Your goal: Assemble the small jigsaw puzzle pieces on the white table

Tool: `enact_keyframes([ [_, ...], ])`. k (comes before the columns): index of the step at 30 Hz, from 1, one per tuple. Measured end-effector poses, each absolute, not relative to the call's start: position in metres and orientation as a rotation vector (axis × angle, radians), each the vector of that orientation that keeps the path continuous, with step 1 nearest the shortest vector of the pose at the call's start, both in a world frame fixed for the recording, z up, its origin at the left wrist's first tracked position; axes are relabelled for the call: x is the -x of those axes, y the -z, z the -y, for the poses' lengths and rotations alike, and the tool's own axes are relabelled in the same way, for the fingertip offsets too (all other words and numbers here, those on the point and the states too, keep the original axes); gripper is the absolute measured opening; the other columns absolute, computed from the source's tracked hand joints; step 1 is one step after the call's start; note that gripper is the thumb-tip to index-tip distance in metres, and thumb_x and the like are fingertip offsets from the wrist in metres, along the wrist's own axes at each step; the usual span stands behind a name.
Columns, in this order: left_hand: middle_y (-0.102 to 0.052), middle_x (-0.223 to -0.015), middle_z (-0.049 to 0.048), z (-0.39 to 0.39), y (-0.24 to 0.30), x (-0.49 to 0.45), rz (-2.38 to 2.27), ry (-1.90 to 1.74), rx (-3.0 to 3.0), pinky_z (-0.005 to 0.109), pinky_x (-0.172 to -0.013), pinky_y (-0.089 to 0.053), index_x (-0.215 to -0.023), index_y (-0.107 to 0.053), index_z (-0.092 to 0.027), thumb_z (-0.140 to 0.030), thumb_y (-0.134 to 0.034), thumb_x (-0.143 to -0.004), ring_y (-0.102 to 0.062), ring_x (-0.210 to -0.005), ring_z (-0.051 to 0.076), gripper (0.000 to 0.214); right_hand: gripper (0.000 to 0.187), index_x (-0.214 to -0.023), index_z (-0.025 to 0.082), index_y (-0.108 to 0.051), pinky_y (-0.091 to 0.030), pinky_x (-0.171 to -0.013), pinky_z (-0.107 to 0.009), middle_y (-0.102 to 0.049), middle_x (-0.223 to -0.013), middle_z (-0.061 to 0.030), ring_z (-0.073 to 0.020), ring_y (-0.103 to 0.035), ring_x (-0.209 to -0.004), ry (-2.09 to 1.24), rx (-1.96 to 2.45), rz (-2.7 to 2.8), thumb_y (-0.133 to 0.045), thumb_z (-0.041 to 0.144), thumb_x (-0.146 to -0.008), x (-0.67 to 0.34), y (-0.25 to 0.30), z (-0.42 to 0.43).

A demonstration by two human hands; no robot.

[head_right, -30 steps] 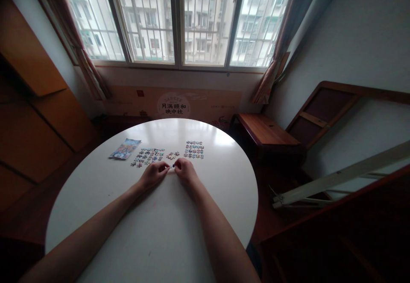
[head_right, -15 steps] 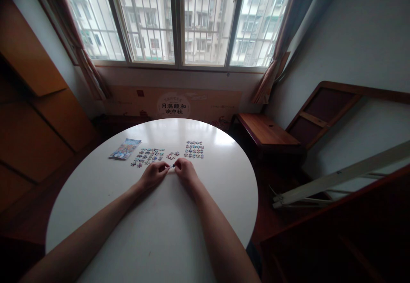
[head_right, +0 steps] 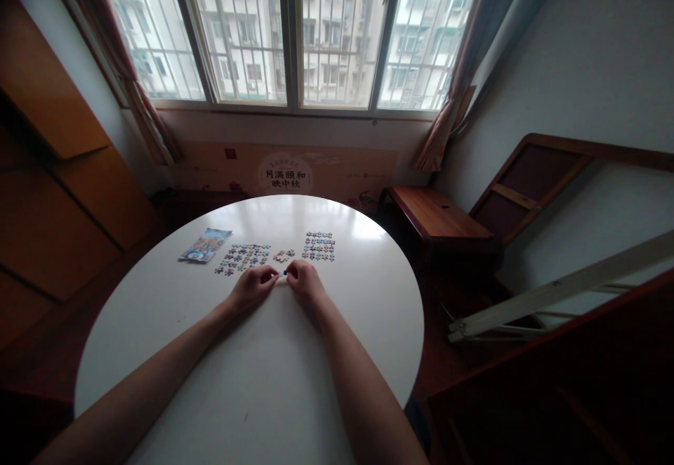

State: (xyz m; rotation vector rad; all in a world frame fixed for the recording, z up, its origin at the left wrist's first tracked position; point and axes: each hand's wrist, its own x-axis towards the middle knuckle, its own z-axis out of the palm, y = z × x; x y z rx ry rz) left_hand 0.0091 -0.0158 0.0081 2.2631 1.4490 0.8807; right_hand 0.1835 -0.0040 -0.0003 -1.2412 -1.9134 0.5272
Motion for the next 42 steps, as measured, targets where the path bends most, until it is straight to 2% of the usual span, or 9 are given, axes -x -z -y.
enact_keyframes([
  [42,-0.063,-0.063,0.0009,0.0164,-0.0092,-0.0091,-1.442,-0.885,-2.274,0.020,-0.056,-0.037,-0.081,-0.068,-0.017,-0.029,-0.054,-0.081,-0.055,-0.058,0.011,0.019,0.012,-0.075,0.015,-0.063,-0.038,-0.061,-0.021,-0.057,-0.068,0.0001,-0.0110,-0.049,-0.063,-0.524,1.219,1.907,-0.053,0.009,-0.070,-0.1843,0.0027,0.0031],
])
